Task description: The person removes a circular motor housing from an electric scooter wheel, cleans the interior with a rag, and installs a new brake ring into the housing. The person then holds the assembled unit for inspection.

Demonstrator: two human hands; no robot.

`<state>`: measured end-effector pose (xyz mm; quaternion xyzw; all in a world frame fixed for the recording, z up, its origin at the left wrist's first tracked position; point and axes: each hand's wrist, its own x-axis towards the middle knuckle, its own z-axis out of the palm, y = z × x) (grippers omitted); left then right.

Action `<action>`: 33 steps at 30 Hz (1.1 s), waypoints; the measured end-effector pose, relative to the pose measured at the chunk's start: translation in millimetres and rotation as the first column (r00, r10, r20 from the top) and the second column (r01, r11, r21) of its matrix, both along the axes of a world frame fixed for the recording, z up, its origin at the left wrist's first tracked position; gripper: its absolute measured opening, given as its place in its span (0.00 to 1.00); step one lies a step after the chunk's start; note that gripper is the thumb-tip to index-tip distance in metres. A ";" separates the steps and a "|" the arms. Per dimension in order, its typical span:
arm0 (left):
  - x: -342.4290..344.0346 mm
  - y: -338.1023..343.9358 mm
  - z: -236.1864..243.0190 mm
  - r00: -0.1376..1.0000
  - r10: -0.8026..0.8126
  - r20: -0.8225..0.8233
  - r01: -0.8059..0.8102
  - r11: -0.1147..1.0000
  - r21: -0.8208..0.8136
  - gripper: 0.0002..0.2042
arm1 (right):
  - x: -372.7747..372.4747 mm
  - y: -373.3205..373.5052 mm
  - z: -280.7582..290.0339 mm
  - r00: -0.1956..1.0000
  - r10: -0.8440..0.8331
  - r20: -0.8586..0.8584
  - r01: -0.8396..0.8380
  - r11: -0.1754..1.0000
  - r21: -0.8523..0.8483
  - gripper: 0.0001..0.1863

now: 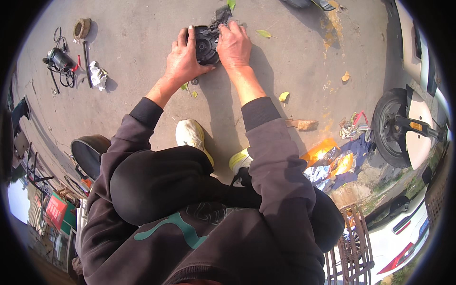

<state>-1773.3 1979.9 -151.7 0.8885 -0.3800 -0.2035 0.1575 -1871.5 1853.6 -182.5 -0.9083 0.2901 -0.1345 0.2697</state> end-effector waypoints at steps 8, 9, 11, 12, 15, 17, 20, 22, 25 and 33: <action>5.5 14.0 0.5 1.000 0.019 -0.022 -0.016 0.993 0.121 0.67 | -37.6 13.8 21.8 0.982 -0.157 -0.107 0.180 0.952 0.249 0.13; 4.5 12.7 0.0 1.000 0.010 0.001 -0.010 0.994 0.113 0.67 | -10.2 -3.2 32.5 0.966 -0.259 -0.013 0.257 0.950 0.177 0.12; -1.0 4.8 -7.4 0.999 -0.005 0.053 0.005 1.000 0.003 0.66 | 14.3 -24.5 11.6 0.992 0.073 0.100 -0.077 0.996 0.037 0.12; -4.2 3.5 -5.5 0.999 -0.027 0.041 0.026 1.000 0.017 0.66 | 5.0 -8.1 2.8 0.994 0.051 0.093 -0.051 0.999 -0.002 0.12; -3.9 -3.3 4.1 0.993 -0.101 0.055 0.097 0.992 0.078 0.65 | -64.9 37.1 -2.0 0.997 0.081 -0.007 -0.079 0.987 0.143 0.15; -1.3 11.6 -2.5 0.998 -0.032 0.049 0.028 0.997 0.078 0.66 | -79.1 35.0 21.8 0.954 0.216 -0.208 -0.118 0.908 0.403 0.14; -2.6 9.8 3.9 0.997 -0.014 0.074 0.009 0.998 0.058 0.65 | -35.5 -0.1 31.4 0.951 -0.309 0.002 0.305 0.938 0.164 0.11; -6.6 2.2 -1.2 0.993 -0.043 0.113 0.044 0.999 -0.006 0.64 | -8.9 -9.5 24.2 0.981 -0.168 0.094 0.146 0.967 0.208 0.11; -10.7 -2.0 -5.8 0.992 -0.038 0.122 0.041 0.999 -0.026 0.64 | -34.6 45.6 -2.2 0.984 -0.158 0.077 0.133 0.957 0.258 0.11; -7.2 0.3 1.7 0.991 -0.061 0.119 0.058 0.998 0.022 0.63 | 6.2 -10.7 21.1 0.997 -0.066 -0.030 0.070 0.975 0.209 0.11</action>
